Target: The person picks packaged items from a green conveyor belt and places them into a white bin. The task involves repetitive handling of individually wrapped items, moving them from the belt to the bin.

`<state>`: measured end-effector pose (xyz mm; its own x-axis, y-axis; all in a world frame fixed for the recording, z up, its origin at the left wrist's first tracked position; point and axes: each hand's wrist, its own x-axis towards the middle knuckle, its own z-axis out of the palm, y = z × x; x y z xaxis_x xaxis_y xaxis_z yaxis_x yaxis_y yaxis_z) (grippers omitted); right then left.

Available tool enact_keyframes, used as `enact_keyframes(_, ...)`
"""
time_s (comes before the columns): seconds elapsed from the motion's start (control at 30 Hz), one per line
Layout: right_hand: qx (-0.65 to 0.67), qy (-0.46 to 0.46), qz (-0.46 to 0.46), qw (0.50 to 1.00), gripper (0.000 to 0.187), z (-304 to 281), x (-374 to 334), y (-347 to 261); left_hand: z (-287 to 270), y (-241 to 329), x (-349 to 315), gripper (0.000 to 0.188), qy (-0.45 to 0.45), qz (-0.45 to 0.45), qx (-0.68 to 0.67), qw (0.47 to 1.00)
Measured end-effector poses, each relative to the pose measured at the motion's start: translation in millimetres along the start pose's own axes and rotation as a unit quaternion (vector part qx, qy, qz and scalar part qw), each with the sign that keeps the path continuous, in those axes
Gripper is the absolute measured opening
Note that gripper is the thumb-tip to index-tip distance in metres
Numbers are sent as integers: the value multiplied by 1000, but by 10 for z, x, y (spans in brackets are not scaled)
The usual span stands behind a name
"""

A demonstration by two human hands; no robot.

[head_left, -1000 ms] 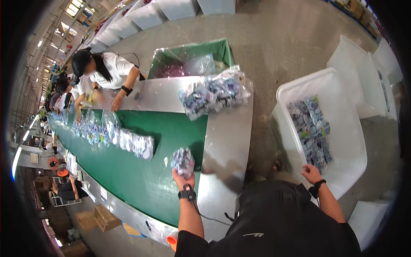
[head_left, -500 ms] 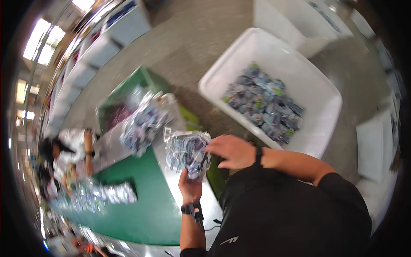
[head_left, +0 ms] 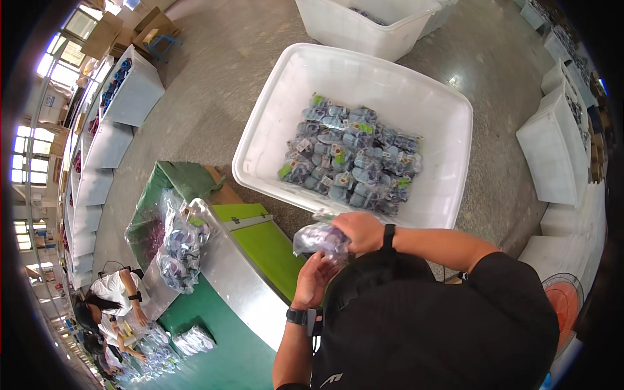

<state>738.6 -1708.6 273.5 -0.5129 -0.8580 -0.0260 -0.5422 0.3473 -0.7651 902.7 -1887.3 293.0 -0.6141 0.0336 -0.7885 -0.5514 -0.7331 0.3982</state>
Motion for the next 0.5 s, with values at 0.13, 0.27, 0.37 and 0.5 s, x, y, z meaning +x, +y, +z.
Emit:
enact_keyframes(0.13,-103,-33,58,992,41,-256,-288,633,-133,-136,56,45,26,105,151,983)
enact_keyframes(0.27,-241,-85,117,960,32,-555,-421,1314,-544,-307,-25,43,173,181,315,915)
enact_keyframes(0.37,-295,-63,149,942,28,-805,-443,1735,-875,-482,-154,43,228,172,337,897)
enact_keyframes(0.5,-297,-2,191,936,31,-1106,-394,2209,-1181,-737,-326,45,280,132,321,895)
